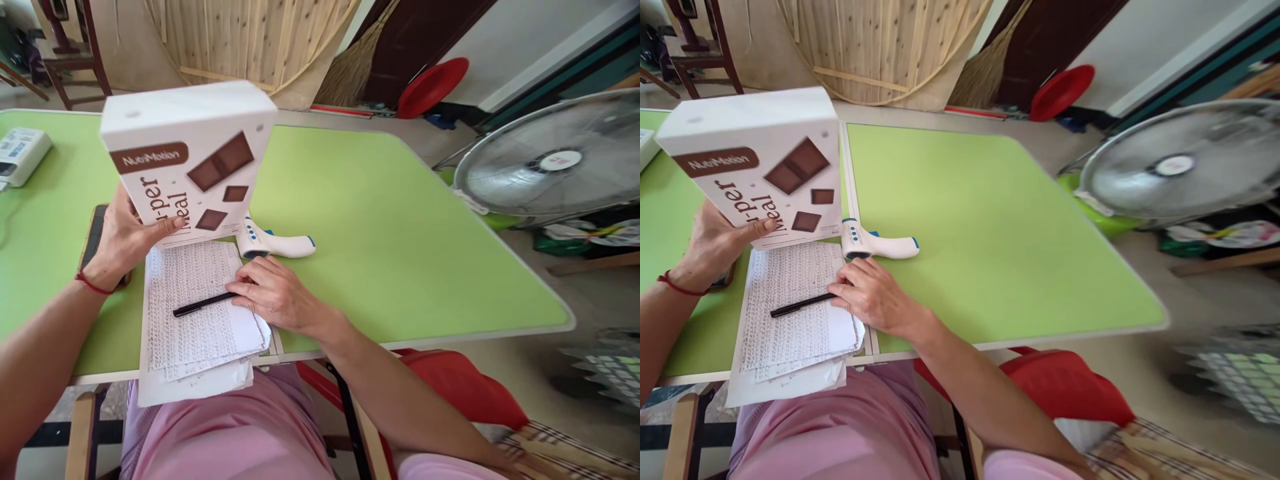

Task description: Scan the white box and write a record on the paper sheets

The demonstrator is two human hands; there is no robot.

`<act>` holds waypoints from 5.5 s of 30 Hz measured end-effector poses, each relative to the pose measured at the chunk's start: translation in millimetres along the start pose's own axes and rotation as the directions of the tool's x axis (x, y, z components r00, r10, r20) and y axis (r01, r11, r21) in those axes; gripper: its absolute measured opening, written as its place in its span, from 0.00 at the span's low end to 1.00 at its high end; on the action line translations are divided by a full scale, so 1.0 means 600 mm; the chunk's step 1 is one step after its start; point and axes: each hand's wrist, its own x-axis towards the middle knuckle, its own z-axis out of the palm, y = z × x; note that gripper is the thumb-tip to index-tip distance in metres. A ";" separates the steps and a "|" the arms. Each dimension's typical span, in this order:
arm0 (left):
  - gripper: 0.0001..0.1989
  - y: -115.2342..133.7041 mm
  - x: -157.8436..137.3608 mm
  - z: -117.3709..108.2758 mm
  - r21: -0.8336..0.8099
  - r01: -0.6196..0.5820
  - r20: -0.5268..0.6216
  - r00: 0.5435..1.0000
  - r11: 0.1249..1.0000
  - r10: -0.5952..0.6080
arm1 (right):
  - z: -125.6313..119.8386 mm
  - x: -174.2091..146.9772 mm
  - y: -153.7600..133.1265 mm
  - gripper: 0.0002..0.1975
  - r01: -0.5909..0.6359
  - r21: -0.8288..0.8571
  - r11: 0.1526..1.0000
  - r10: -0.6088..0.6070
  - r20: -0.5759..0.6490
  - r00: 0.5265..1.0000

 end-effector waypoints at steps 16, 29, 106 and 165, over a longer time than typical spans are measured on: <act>0.25 0.012 0.008 -0.015 0.111 -0.029 0.233 0.972 0.993 0.002 | -0.002 -0.029 0.057 0.24 -0.514 -0.135 0.847 0.472 -0.254 0.844; 0.29 0.023 0.000 -0.008 0.021 0.056 0.347 0.936 0.998 -0.060 | -0.070 -0.009 0.021 0.17 -0.518 0.546 0.658 0.742 -0.356 0.568; 0.27 0.006 0.000 -0.001 -0.006 -0.064 0.412 0.909 0.998 0.060 | 0.052 0.056 -0.148 0.08 -0.252 0.934 -0.253 0.817 0.346 0.461; 0.31 -0.014 0.009 -0.023 0.230 -0.036 0.228 0.974 0.972 -0.018 | -0.032 -0.008 0.043 0.08 -0.264 0.243 0.933 0.273 -0.003 0.962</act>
